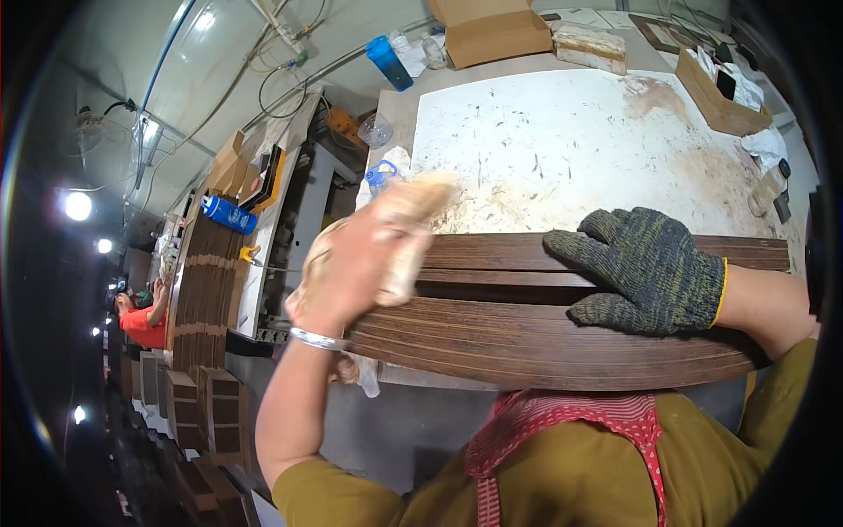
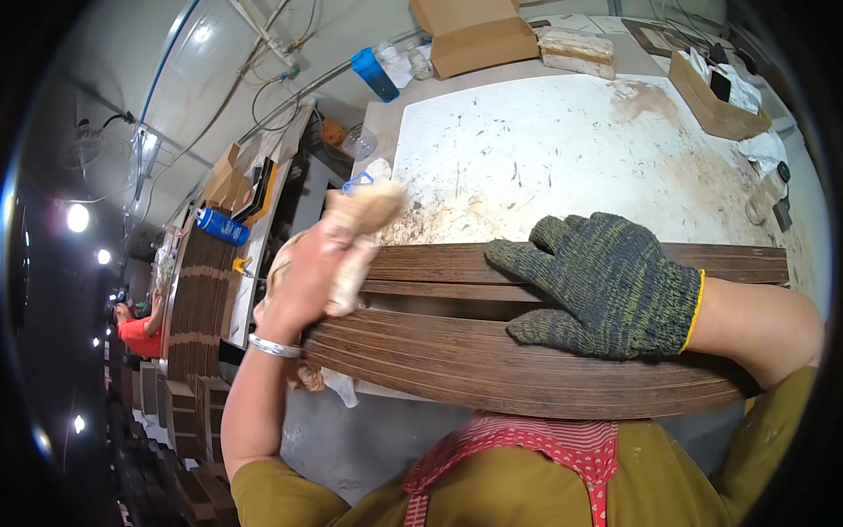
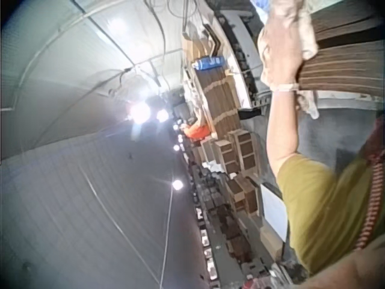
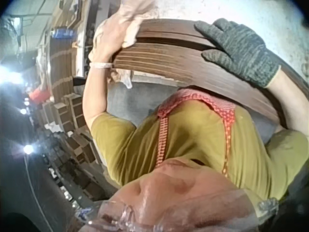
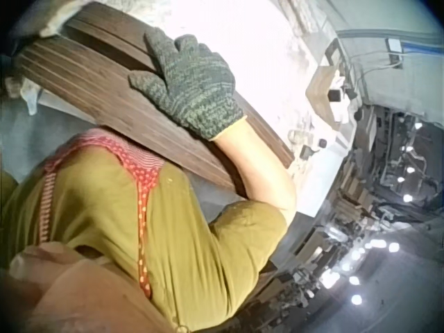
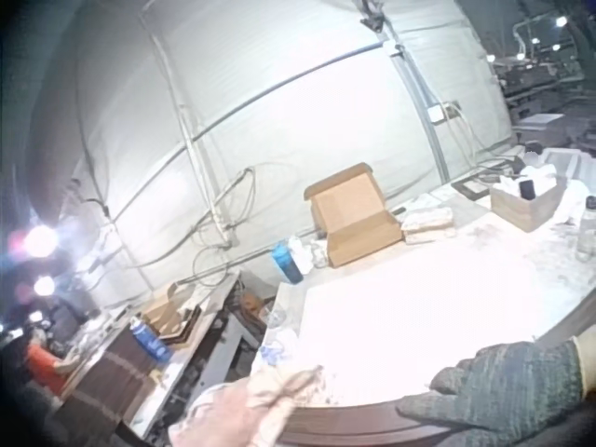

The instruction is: Staining and wiping wooden furniture components with a cloth and liquid stain.

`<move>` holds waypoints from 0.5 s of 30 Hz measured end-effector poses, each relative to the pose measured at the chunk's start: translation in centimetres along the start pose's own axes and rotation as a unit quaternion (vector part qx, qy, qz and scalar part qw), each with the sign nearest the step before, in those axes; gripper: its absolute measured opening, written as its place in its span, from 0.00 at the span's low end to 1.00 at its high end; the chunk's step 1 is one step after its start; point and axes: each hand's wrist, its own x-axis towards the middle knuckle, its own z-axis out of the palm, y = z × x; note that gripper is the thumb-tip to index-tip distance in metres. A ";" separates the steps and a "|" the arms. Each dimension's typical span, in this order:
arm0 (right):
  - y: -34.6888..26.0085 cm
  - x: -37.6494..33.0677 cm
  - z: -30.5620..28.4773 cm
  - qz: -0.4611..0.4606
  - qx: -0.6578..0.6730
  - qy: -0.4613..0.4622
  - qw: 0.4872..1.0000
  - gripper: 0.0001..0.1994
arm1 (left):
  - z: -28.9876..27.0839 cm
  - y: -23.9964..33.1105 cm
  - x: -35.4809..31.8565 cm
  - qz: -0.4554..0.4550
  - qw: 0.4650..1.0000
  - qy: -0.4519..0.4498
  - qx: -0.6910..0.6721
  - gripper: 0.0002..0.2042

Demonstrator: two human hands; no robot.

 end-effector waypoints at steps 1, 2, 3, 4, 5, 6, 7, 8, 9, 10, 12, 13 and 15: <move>0.0 -0.1 -0.1 -0.016 0.001 0.013 1.000 0.31 | -2.0 -2.7 -0.7 -0.088 0.995 0.044 0.002 0.23; 0.0 -0.1 -0.1 -0.023 -0.001 0.016 1.000 0.31 | -3.0 -6.8 -1.2 -0.175 0.980 0.089 0.001 0.22; 0.1 0.1 0.2 0.001 0.033 0.028 0.999 0.31 | -3.1 -10.6 -1.8 -0.094 0.985 0.135 0.059 0.22; 0.1 0.2 0.5 0.036 0.069 0.039 0.996 0.31 | -2.7 -11.2 -2.0 -0.008 0.979 0.169 0.117 0.22; 0.0 0.3 0.3 0.061 0.101 0.051 0.992 0.28 | -2.7 -11.4 -1.8 -0.005 0.979 0.165 0.118 0.22; 0.4 0.6 0.7 0.065 0.103 0.051 0.991 0.28 | -2.5 -11.4 -1.9 -0.038 0.982 0.184 -0.015 0.22; 1.0 0.7 1.5 0.034 0.098 0.068 0.992 0.25 | -2.0 -10.2 -2.2 -0.072 0.966 0.198 -0.151 0.22; 1.3 0.8 1.6 0.004 0.093 0.087 0.992 0.22 | -1.5 -8.0 -2.8 0.009 0.941 0.157 -0.300 0.22; 1.6 0.7 1.3 0.025 0.132 0.065 0.989 0.19 | -1.3 -7.8 -2.8 0.018 0.964 0.139 -0.224 0.22; 1.6 0.8 1.0 0.025 0.129 0.063 0.989 0.19 | -1.2 -7.8 -2.6 0.028 0.980 0.127 -0.148 0.23; 1.6 1.1 0.8 0.039 0.138 0.014 0.990 0.21 | -0.9 -7.9 -2.0 0.032 0.974 0.106 -0.198 0.25; 1.0 1.0 0.6 0.066 0.147 -0.016 0.987 0.21 | -1.0 -8.0 -2.0 -0.012 0.959 0.087 -0.270 0.25; 2.2 0.9 1.9 -0.085 0.097 0.032 0.991 0.17 | -1.1 -8.3 -2.3 -0.056 0.944 0.062 -0.318 0.27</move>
